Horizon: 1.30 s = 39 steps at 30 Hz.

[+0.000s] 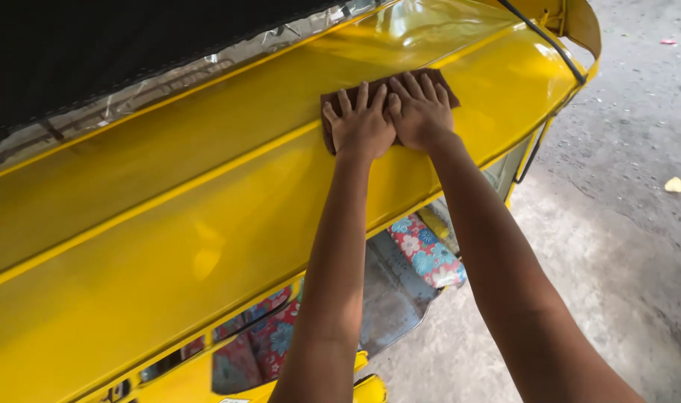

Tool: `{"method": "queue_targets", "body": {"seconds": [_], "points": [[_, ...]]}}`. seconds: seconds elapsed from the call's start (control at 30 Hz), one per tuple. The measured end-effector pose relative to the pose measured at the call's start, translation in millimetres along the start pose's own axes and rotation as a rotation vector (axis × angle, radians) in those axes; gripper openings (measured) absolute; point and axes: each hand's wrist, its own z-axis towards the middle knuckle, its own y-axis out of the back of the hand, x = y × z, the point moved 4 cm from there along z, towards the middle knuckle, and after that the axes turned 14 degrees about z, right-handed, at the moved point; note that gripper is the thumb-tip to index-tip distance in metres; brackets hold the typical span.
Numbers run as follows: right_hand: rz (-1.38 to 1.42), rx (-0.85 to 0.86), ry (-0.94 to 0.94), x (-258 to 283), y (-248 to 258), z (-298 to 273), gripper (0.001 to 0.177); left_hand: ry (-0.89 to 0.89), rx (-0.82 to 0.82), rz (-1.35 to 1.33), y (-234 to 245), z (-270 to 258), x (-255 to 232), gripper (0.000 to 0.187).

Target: Sanding the yellow roof of a motorized tricycle using sandpaper.

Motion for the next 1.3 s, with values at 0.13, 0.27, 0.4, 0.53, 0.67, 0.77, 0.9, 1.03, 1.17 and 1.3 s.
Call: {"method": "queue_targets", "body": {"seconds": [0.13,0.27,0.4,0.53,0.67,0.77,0.9,1.03,1.17,1.3], "points": [[0.022,0.027,0.009,-29,8,35,0.059,0.049,0.052,-0.030,-2,38,-23,0.062],[0.024,0.072,0.037,-50,11,70,0.059,0.082,0.105,-0.016,-2,76,-33,0.062],[0.002,0.160,0.030,-41,25,76,0.059,0.116,0.120,0.016,-8,89,-37,0.064],[0.049,0.123,0.022,-52,12,78,0.061,0.127,0.115,0.059,-8,80,-38,0.062],[0.044,0.086,0.095,-58,13,61,0.061,0.134,0.073,0.035,-1,59,-45,0.061],[0.047,0.035,0.120,-56,20,30,0.061,0.117,0.038,0.053,-6,37,-54,0.061],[0.042,-0.036,0.147,-55,25,-2,0.059,0.084,-0.064,0.100,-17,11,-61,0.062],[-0.041,-0.120,0.167,-69,22,-29,0.059,0.034,-0.082,0.052,-19,-15,-76,0.064],[-0.009,-0.107,0.136,-70,37,-51,0.061,0.021,-0.176,0.094,-17,-32,-91,0.064],[0.012,-0.109,0.122,-74,40,-64,0.059,0.027,-0.200,0.049,-19,-36,-101,0.056]]}}
